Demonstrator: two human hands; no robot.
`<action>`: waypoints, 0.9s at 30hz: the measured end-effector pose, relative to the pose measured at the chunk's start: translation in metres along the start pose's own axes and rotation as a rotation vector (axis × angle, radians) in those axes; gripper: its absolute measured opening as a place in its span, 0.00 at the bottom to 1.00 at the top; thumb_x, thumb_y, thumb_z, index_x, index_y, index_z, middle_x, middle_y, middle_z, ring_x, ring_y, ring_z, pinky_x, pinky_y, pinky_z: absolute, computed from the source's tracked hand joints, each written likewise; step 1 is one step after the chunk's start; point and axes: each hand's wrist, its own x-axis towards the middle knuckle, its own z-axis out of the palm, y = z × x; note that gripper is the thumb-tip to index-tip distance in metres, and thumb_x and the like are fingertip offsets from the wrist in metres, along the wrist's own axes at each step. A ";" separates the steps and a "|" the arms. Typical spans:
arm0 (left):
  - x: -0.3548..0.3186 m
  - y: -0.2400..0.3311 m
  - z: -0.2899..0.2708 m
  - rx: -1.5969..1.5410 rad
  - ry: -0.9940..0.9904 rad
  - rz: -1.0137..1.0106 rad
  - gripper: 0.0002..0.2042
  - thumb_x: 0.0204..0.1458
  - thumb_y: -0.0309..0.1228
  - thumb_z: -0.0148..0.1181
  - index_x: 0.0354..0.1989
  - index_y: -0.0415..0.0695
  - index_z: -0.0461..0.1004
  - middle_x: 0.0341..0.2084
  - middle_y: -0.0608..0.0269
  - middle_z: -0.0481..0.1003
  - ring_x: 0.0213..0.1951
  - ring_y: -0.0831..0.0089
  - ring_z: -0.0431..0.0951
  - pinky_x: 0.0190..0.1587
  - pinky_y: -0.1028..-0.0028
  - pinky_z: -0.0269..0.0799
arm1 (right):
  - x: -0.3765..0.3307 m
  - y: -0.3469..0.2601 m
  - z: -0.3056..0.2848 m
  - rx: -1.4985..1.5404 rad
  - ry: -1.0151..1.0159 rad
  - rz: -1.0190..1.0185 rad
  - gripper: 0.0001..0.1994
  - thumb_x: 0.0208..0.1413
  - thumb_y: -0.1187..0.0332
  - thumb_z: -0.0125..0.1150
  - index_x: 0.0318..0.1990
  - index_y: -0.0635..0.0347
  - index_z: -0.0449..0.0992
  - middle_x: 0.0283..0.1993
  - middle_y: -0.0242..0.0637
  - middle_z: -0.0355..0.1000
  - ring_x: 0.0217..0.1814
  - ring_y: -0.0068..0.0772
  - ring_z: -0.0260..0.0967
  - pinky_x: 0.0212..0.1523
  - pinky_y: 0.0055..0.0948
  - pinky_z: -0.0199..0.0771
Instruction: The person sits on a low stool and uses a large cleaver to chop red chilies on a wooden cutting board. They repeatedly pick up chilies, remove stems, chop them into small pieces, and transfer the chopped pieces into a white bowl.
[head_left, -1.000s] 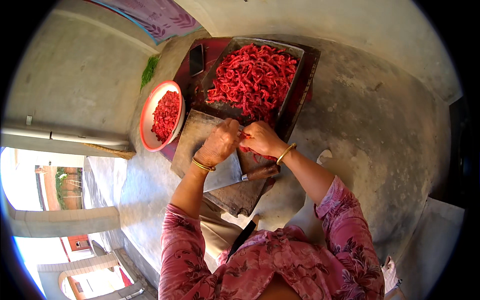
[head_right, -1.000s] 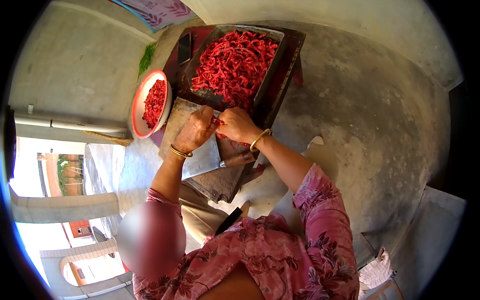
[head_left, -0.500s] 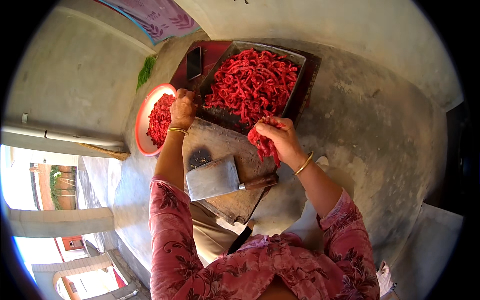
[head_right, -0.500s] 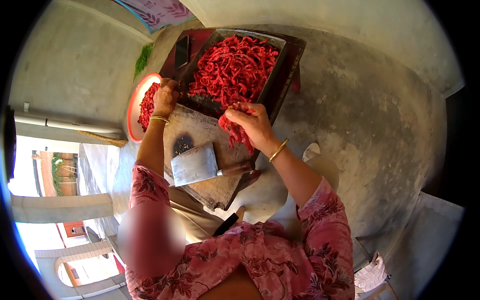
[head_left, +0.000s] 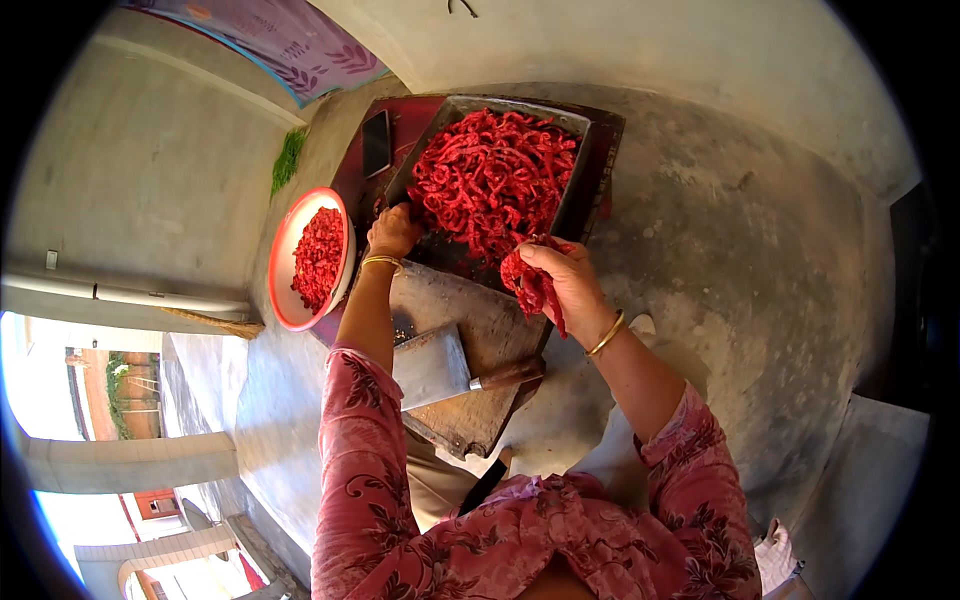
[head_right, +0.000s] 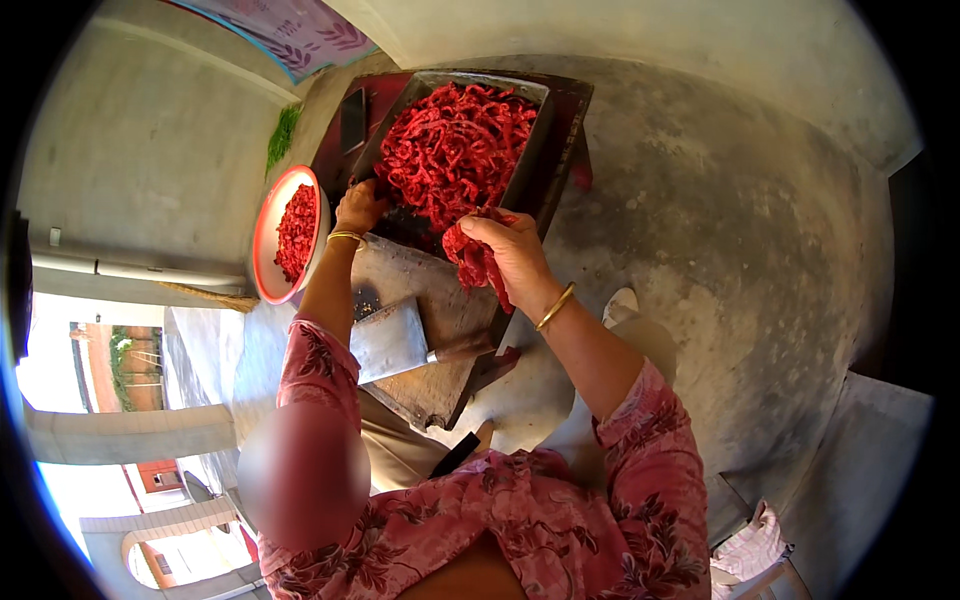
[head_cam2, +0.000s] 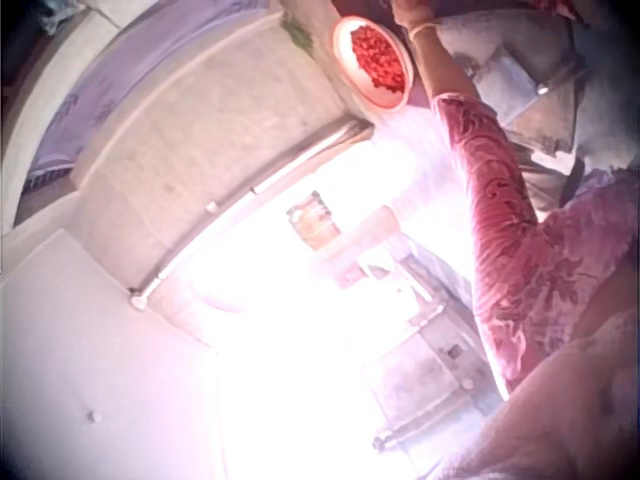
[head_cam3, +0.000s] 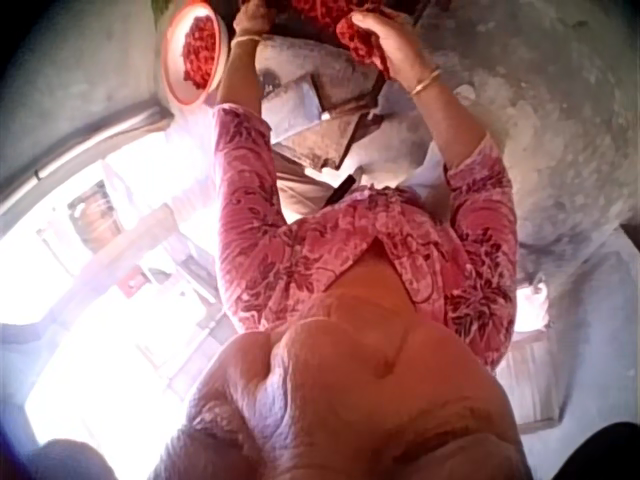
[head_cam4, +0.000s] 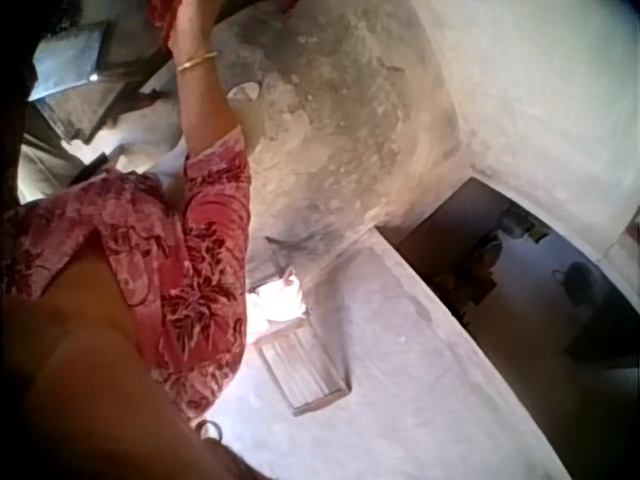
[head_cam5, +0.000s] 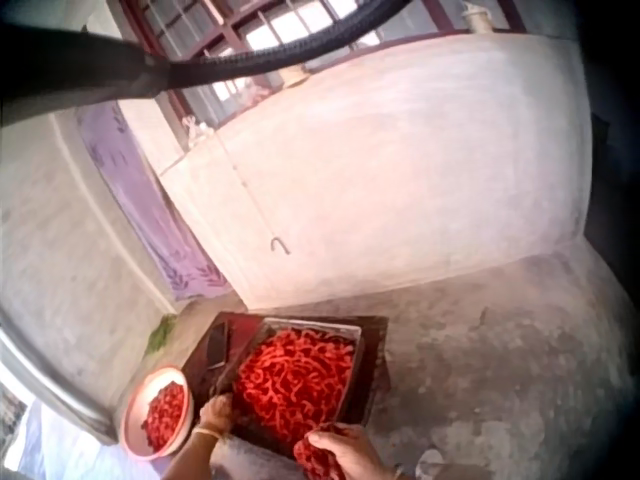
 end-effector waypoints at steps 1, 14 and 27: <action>0.003 0.002 0.002 0.022 -0.016 0.015 0.19 0.41 0.43 0.65 0.42 0.51 0.75 0.41 0.51 0.76 0.47 0.51 0.74 0.49 0.55 0.69 | -0.001 -0.001 -0.001 -0.001 -0.005 0.011 0.04 0.51 0.72 0.61 0.31 0.64 0.76 0.26 0.33 0.73 0.23 0.20 0.69 0.23 0.21 0.69; -0.014 -0.002 0.027 -0.106 0.256 0.145 0.13 0.41 0.33 0.62 0.32 0.40 0.71 0.32 0.45 0.76 0.39 0.44 0.75 0.42 0.53 0.70 | 0.000 0.010 0.006 -0.040 -0.010 0.041 0.05 0.53 0.71 0.59 0.31 0.64 0.75 0.25 0.33 0.72 0.18 0.20 0.67 0.17 0.23 0.66; -0.016 0.054 -0.088 -0.902 -0.037 0.324 0.11 0.53 0.19 0.52 0.43 0.33 0.75 0.19 0.63 0.75 0.18 0.81 0.73 0.22 0.80 0.72 | 0.007 0.026 0.005 -0.064 -0.073 -0.048 0.04 0.52 0.74 0.59 0.32 0.66 0.76 0.26 0.33 0.73 0.23 0.20 0.69 0.22 0.22 0.67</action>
